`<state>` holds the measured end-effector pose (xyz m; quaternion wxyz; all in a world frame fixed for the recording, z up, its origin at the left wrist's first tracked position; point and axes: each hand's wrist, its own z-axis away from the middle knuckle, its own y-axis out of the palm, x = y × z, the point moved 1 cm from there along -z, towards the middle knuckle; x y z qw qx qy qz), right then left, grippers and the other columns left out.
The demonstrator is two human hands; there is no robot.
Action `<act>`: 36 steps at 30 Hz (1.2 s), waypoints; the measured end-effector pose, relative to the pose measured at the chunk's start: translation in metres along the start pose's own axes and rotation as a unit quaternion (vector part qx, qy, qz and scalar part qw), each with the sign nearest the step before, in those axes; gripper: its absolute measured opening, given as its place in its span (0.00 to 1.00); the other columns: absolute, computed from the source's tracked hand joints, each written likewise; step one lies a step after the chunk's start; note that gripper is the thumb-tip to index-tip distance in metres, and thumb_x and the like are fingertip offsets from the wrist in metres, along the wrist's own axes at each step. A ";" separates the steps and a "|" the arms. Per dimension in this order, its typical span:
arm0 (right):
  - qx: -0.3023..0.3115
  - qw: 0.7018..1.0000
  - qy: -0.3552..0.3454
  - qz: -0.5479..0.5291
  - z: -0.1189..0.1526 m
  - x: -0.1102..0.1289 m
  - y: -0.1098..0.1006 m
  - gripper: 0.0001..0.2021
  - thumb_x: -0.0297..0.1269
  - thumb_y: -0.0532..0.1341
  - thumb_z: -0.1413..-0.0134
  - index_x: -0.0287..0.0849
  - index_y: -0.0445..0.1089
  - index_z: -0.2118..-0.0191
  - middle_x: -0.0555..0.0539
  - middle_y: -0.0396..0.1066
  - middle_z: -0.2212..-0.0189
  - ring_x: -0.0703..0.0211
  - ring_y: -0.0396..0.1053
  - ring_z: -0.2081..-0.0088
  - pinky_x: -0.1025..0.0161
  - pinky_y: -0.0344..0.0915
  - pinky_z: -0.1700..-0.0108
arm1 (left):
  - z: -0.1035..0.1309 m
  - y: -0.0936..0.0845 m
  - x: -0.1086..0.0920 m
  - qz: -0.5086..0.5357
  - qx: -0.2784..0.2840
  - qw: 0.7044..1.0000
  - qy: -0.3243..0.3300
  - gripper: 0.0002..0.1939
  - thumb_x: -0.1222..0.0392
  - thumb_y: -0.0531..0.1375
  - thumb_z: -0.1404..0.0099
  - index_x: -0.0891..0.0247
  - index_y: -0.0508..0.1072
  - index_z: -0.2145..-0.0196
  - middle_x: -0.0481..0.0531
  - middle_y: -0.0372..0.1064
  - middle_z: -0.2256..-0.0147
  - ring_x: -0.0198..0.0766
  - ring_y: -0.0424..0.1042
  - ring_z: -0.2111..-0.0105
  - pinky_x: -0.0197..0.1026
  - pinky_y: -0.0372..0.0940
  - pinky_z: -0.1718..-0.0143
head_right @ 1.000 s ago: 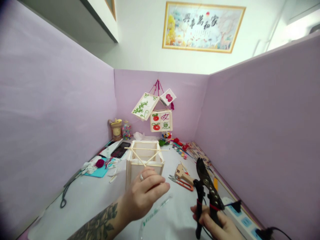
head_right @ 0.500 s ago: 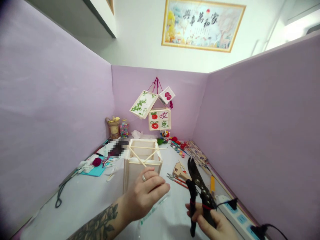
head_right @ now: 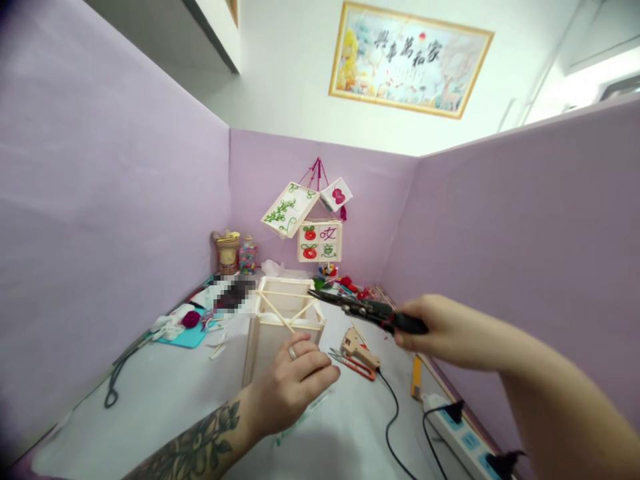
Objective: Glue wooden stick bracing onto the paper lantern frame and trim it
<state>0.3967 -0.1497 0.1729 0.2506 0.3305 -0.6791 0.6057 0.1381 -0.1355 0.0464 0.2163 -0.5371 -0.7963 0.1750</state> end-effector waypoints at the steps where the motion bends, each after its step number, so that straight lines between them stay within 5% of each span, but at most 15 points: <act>1: 0.071 0.997 0.003 0.023 -0.009 0.012 -0.006 0.08 0.31 0.72 0.69 0.38 0.72 0.83 0.55 0.68 0.85 0.67 0.63 0.82 0.73 0.59 0.81 | 0.000 0.000 0.000 -0.002 -0.003 1.000 0.003 0.11 0.69 0.49 0.31 0.65 0.71 0.59 0.50 0.72 0.67 0.34 0.66 0.66 0.45 0.59 0.50; 5: 0.149 0.984 0.042 0.086 -0.034 0.054 -0.017 0.19 0.35 0.52 0.50 0.30 0.68 0.86 0.58 0.62 0.88 0.78 0.57 0.87 0.75 0.50 0.79 | -0.001 0.000 0.000 -0.008 -0.021 1.000 0.013 0.11 0.68 0.49 0.30 0.65 0.71 0.59 0.49 0.71 0.68 0.34 0.66 0.66 0.45 0.58 0.48; 9: 0.311 0.891 0.049 0.327 -0.044 0.088 -0.007 0.07 0.30 0.63 0.60 0.37 0.67 0.82 0.58 0.59 0.88 0.72 0.54 0.85 0.72 0.49 0.81 | -0.003 -0.002 0.000 -0.007 -0.022 1.000 0.014 0.11 0.68 0.49 0.30 0.65 0.71 0.60 0.49 0.72 0.68 0.34 0.67 0.66 0.45 0.59 0.50; 14: 0.358 0.815 0.040 0.454 -0.051 0.114 0.007 0.07 0.34 0.60 0.57 0.40 0.64 0.80 0.55 0.57 0.84 0.68 0.52 0.82 0.67 0.50 0.79 | -0.003 -0.001 0.000 -0.004 -0.023 1.000 0.011 0.10 0.68 0.51 0.31 0.65 0.71 0.59 0.49 0.73 0.67 0.34 0.67 0.66 0.46 0.59 0.50; 22: 0.359 0.784 0.025 0.506 -0.057 0.134 0.019 0.06 0.35 0.62 0.57 0.41 0.65 0.78 0.54 0.60 0.83 0.65 0.55 0.80 0.64 0.53 0.75 | -0.004 -0.001 0.000 -0.005 -0.028 1.000 0.008 0.09 0.68 0.51 0.31 0.65 0.71 0.60 0.50 0.73 0.68 0.34 0.67 0.66 0.45 0.61 0.53; 36: 0.356 0.786 0.021 0.505 -0.062 0.155 0.023 0.09 0.38 0.67 0.59 0.41 0.69 0.80 0.54 0.61 0.84 0.62 0.57 0.80 0.62 0.52 0.74 | -0.004 -0.005 -0.001 0.014 -0.032 0.999 -0.002 0.10 0.68 0.50 0.31 0.64 0.71 0.60 0.49 0.72 0.68 0.34 0.66 0.65 0.44 0.61 0.51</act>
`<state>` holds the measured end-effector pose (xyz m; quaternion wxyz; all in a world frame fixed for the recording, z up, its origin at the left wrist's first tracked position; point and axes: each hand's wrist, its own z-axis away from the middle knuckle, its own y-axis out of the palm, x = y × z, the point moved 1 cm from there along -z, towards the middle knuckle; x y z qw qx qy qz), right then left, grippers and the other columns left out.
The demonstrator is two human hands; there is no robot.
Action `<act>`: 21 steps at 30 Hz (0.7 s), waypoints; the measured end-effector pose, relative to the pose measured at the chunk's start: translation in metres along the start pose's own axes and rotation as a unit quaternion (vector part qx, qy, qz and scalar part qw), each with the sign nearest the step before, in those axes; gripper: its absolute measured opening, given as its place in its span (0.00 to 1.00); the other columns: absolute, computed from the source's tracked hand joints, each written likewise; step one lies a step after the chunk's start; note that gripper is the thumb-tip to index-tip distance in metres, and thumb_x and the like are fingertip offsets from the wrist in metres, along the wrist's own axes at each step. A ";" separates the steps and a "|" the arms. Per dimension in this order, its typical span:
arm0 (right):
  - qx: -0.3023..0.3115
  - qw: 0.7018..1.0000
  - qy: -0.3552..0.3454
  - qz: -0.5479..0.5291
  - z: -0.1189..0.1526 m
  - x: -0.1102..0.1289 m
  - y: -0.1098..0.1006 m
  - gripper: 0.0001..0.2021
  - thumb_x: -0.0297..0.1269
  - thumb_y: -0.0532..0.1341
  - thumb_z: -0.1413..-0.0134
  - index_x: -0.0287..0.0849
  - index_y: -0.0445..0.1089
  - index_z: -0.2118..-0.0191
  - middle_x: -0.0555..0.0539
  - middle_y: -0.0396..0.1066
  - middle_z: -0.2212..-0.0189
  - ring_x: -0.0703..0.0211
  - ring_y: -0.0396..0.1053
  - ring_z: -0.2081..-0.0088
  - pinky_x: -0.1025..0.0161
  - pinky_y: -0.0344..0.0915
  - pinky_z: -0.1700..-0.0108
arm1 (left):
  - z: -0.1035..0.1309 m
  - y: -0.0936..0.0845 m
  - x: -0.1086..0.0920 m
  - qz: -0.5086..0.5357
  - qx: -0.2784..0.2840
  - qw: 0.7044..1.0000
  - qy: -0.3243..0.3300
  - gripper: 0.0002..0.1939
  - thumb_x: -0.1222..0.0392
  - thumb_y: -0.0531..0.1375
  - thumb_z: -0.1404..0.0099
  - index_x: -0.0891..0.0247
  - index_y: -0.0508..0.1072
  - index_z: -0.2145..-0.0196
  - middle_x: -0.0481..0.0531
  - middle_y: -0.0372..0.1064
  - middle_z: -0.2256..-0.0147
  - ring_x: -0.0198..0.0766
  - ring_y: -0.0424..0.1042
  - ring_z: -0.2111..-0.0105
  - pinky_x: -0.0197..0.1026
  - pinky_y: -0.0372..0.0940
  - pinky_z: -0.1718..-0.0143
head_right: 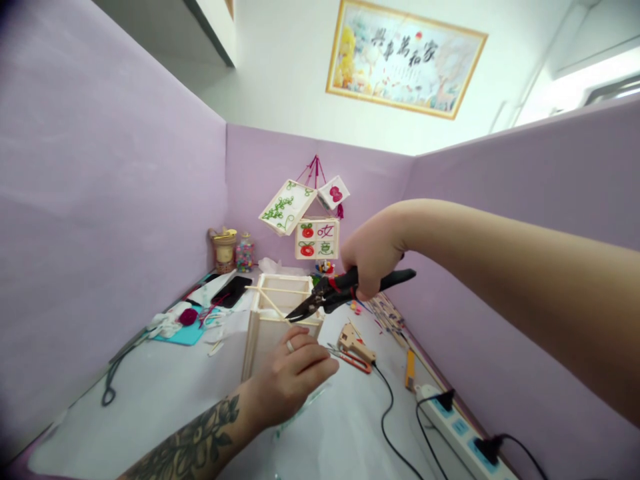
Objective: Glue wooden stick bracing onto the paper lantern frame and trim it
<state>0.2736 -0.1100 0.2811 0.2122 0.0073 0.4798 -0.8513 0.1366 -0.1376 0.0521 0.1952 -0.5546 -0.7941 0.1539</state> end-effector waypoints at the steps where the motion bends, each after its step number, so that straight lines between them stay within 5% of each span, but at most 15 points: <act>1: 0.001 1.000 0.012 0.011 0.000 0.002 -0.001 0.08 0.37 0.66 0.59 0.41 0.69 0.80 0.53 0.61 0.84 0.63 0.57 0.80 0.62 0.52 0.74 | 0.000 -0.001 0.000 0.004 0.001 1.000 -0.001 0.10 0.68 0.51 0.31 0.64 0.71 0.60 0.49 0.71 0.68 0.34 0.66 0.65 0.44 0.61 0.51; 15: 0.018 0.999 -0.011 0.033 -0.004 0.004 -0.001 0.09 0.40 0.63 0.56 0.39 0.70 0.74 0.54 0.60 0.82 0.62 0.58 0.77 0.63 0.54 0.73 | -0.002 -0.006 -0.001 0.022 -0.033 0.999 -0.003 0.09 0.69 0.52 0.32 0.65 0.72 0.59 0.50 0.72 0.67 0.34 0.67 0.66 0.44 0.62 0.50; 21: -0.004 1.000 -0.012 -0.016 0.015 -0.013 0.010 0.08 0.39 0.62 0.56 0.41 0.66 0.78 0.54 0.58 0.83 0.64 0.55 0.79 0.64 0.52 0.75 | -0.005 -0.016 -0.014 0.015 -0.040 0.999 0.011 0.10 0.68 0.52 0.32 0.63 0.71 0.58 0.49 0.74 0.63 0.33 0.70 0.59 0.47 0.52 0.38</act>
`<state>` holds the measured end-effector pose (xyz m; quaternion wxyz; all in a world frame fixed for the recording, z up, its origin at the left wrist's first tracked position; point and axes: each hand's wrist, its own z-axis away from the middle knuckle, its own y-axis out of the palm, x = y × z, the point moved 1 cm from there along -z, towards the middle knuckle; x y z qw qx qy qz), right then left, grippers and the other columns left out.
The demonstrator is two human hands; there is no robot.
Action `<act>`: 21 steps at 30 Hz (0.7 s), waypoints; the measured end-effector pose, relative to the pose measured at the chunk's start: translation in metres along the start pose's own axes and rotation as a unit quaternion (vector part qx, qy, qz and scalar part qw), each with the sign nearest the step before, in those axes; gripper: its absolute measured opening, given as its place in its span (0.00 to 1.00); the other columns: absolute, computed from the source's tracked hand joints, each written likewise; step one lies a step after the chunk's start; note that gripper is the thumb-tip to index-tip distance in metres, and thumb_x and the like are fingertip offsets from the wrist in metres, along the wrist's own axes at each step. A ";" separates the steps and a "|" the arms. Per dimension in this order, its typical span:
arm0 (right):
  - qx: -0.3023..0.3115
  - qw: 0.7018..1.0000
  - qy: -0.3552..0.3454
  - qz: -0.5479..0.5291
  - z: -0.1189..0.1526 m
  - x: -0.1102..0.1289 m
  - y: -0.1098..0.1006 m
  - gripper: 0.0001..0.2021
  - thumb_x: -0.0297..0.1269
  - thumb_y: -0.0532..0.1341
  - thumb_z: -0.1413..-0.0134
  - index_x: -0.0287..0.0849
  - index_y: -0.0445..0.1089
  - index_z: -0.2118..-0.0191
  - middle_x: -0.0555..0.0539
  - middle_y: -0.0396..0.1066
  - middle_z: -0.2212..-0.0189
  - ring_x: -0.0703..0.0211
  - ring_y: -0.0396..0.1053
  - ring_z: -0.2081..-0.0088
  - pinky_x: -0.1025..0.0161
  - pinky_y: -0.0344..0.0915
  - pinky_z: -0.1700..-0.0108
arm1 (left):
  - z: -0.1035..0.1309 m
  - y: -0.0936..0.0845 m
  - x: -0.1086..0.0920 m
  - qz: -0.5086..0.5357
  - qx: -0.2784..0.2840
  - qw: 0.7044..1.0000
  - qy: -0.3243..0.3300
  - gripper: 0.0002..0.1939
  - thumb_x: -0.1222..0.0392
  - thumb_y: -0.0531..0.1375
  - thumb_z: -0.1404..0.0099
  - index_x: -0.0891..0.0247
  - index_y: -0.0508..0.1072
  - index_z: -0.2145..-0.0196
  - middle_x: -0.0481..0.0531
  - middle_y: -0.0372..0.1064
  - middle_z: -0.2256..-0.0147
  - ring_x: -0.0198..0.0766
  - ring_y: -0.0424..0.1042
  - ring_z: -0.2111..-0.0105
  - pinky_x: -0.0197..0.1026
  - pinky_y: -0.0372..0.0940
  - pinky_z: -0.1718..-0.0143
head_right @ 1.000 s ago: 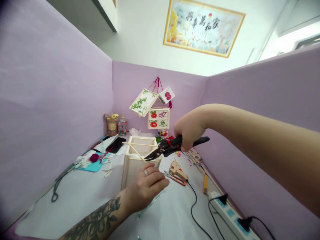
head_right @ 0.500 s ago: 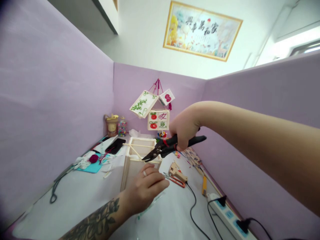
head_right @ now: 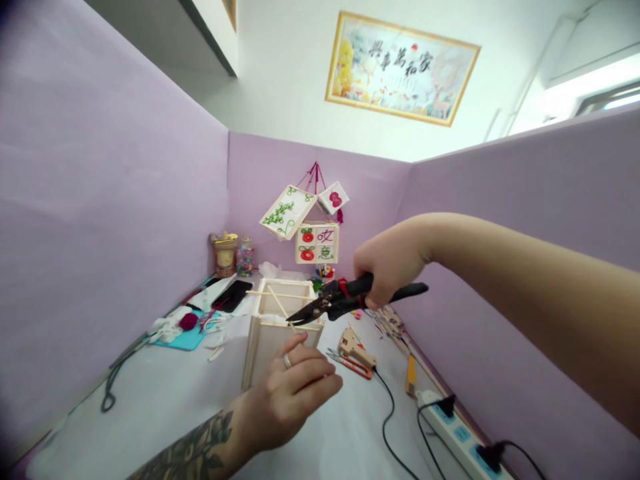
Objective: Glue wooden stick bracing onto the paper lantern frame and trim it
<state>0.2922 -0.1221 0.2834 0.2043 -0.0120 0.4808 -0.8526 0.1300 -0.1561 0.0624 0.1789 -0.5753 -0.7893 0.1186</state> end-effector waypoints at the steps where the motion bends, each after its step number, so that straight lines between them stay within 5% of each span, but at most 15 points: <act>1: -0.015 1.000 0.002 -0.016 0.005 -0.005 0.007 0.08 0.38 0.62 0.56 0.41 0.65 0.79 0.54 0.58 0.83 0.65 0.54 0.80 0.64 0.52 0.76 | 0.001 -0.003 -0.004 -0.001 -0.005 1.000 -0.004 0.11 0.69 0.52 0.32 0.61 0.71 0.57 0.49 0.74 0.62 0.34 0.70 0.56 0.48 0.50 0.37; 4: -0.100 0.992 -0.001 -0.076 0.013 -0.015 0.042 0.07 0.38 0.61 0.53 0.43 0.66 0.76 0.54 0.60 0.82 0.64 0.55 0.79 0.65 0.52 0.75 | 0.009 -0.011 -0.010 0.005 -0.085 0.993 -0.085 0.13 0.68 0.52 0.33 0.59 0.68 0.53 0.54 0.68 0.54 0.40 0.64 0.46 0.51 0.54 0.38; 7: -0.238 0.959 -0.016 -0.154 0.006 -0.010 0.099 0.05 0.37 0.59 0.50 0.43 0.67 0.71 0.50 0.68 0.73 0.59 0.63 0.72 0.64 0.58 0.69 | 0.017 -0.015 -0.003 0.010 -0.173 0.945 -0.276 0.17 0.62 0.53 0.33 0.62 0.60 0.47 0.63 0.60 0.48 0.46 0.61 0.43 0.52 0.62 0.45; 9: -0.318 0.926 -0.009 -0.203 -0.007 0.000 0.140 0.05 0.37 0.59 0.48 0.42 0.68 0.69 0.45 0.71 0.68 0.55 0.66 0.66 0.62 0.60 0.64 | 0.018 -0.011 0.008 0.030 -0.121 0.914 -0.387 0.22 0.55 0.54 0.33 0.63 0.56 0.44 0.65 0.62 0.49 0.46 0.66 0.48 0.49 0.67 0.53; 12: -0.361 0.888 0.009 -0.286 -0.028 0.020 0.194 0.05 0.36 0.56 0.46 0.42 0.67 0.66 0.44 0.70 0.66 0.54 0.67 0.64 0.60 0.62 0.62 | 0.014 -0.004 0.022 0.088 0.025 0.880 -0.467 0.19 0.51 0.51 0.31 0.64 0.59 0.48 0.60 0.70 0.58 0.42 0.72 0.61 0.43 0.68 0.66; 16: -0.373 0.850 0.015 -0.371 -0.040 0.040 0.239 0.03 0.34 0.56 0.47 0.43 0.65 0.67 0.44 0.69 0.65 0.53 0.67 0.63 0.59 0.63 0.60 | 0.010 -0.001 0.027 0.089 0.143 0.871 -0.462 0.16 0.55 0.43 0.29 0.62 0.67 0.62 0.52 0.72 0.72 0.42 0.73 0.69 0.42 0.64 0.66; 21: -0.370 0.824 0.008 -0.429 -0.038 0.047 0.264 0.03 0.33 0.56 0.48 0.42 0.64 0.66 0.43 0.68 0.62 0.51 0.68 0.60 0.56 0.64 0.56 | 0.007 -0.001 0.022 0.035 0.217 0.881 -0.420 0.17 0.55 0.42 0.29 0.61 0.68 0.66 0.53 0.74 0.69 0.44 0.74 0.66 0.42 0.62 0.67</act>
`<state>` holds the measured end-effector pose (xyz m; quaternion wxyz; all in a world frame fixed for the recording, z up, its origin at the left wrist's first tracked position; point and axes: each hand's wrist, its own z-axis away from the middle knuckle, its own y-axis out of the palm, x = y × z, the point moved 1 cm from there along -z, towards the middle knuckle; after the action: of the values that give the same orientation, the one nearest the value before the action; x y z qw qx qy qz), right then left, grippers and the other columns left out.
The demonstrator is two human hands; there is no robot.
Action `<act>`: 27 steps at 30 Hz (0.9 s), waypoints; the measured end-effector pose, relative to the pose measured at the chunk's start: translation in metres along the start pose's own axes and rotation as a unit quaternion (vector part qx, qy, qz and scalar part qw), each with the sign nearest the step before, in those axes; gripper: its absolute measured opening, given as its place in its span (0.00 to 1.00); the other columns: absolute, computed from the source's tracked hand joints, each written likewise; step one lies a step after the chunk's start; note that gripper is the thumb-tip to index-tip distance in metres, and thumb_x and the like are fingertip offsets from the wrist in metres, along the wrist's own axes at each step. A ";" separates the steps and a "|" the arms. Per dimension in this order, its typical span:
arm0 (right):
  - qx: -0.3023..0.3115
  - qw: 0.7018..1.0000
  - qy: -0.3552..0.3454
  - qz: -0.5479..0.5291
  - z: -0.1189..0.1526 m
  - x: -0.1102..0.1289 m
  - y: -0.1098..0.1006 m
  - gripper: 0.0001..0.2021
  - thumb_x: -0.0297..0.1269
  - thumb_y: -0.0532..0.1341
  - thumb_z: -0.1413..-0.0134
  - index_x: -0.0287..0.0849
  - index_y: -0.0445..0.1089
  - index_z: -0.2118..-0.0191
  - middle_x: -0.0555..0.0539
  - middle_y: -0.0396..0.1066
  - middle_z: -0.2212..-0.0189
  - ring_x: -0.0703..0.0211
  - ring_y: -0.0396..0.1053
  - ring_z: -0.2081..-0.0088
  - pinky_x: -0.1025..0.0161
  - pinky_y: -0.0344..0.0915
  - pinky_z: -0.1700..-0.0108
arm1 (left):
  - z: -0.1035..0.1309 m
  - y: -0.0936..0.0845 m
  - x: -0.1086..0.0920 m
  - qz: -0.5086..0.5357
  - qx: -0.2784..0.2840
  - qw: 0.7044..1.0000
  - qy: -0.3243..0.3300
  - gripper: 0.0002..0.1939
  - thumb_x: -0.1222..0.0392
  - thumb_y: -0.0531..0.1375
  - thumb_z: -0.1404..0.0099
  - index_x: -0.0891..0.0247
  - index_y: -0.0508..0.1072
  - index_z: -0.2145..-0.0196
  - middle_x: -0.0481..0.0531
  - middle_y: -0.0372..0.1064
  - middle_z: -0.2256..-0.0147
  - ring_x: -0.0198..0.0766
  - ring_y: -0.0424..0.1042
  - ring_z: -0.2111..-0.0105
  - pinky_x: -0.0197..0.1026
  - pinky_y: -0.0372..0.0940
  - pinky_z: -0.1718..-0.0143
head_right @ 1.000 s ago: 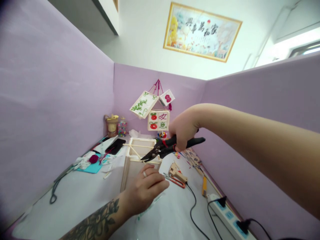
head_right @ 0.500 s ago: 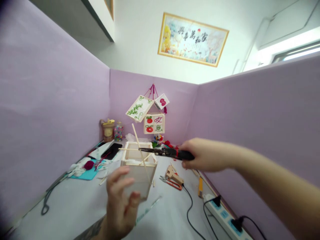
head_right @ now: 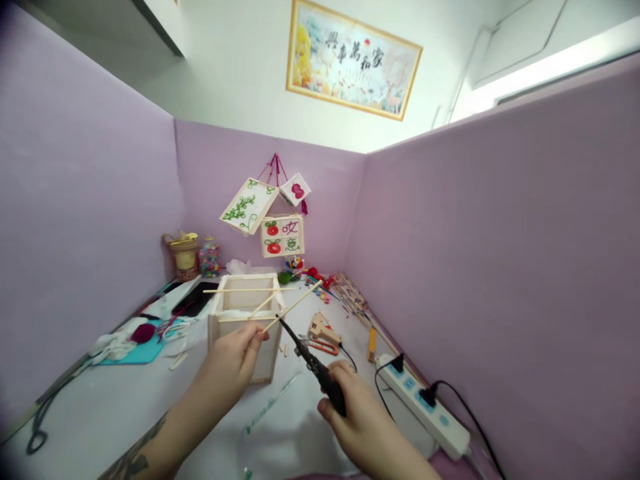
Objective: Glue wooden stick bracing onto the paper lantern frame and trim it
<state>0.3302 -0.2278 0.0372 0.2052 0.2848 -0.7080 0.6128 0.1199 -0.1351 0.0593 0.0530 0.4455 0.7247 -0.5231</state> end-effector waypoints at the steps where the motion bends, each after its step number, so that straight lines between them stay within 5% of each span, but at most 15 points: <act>1: 0.005 1.000 -0.002 -0.008 0.002 -0.002 0.001 0.03 0.31 0.56 0.49 0.42 0.64 0.66 0.43 0.68 0.62 0.51 0.68 0.60 0.56 0.64 0.56 | 0.000 0.000 -0.001 -0.013 0.013 1.000 0.007 0.17 0.55 0.43 0.29 0.61 0.67 0.67 0.53 0.74 0.69 0.44 0.74 0.66 0.41 0.61 0.67; 9: -0.002 0.997 0.068 -0.039 0.011 -0.023 0.007 0.18 0.35 0.56 0.49 0.43 0.61 0.50 0.42 0.69 0.55 0.50 0.69 0.54 0.56 0.63 0.51 | 0.000 0.012 -0.005 -0.037 0.087 0.995 0.015 0.14 0.60 0.44 0.30 0.60 0.66 0.68 0.52 0.73 0.69 0.43 0.73 0.66 0.41 0.61 0.66; 16: 0.060 0.994 0.090 -0.004 0.019 -0.033 -0.002 0.12 0.37 0.55 0.47 0.40 0.66 0.58 0.43 0.73 0.63 0.50 0.69 0.61 0.56 0.63 0.57 | 0.004 0.039 -0.009 0.013 0.115 0.993 0.001 0.13 0.61 0.44 0.30 0.60 0.66 0.68 0.54 0.73 0.69 0.43 0.74 0.66 0.40 0.61 0.66; 27: 0.145 0.973 0.148 0.105 0.006 -0.049 -0.021 0.09 0.37 0.58 0.50 0.39 0.71 0.67 0.45 0.72 0.73 0.57 0.67 0.72 0.63 0.56 0.71 | 0.018 0.097 0.016 0.018 0.180 0.977 -0.115 0.11 0.66 0.45 0.31 0.63 0.65 0.67 0.58 0.73 0.69 0.43 0.74 0.67 0.40 0.61 0.66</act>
<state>0.3815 -0.2282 0.0204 0.1987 0.1413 -0.5996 0.7623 0.1717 -0.1346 -0.0264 0.0648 0.3976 0.5994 -0.6917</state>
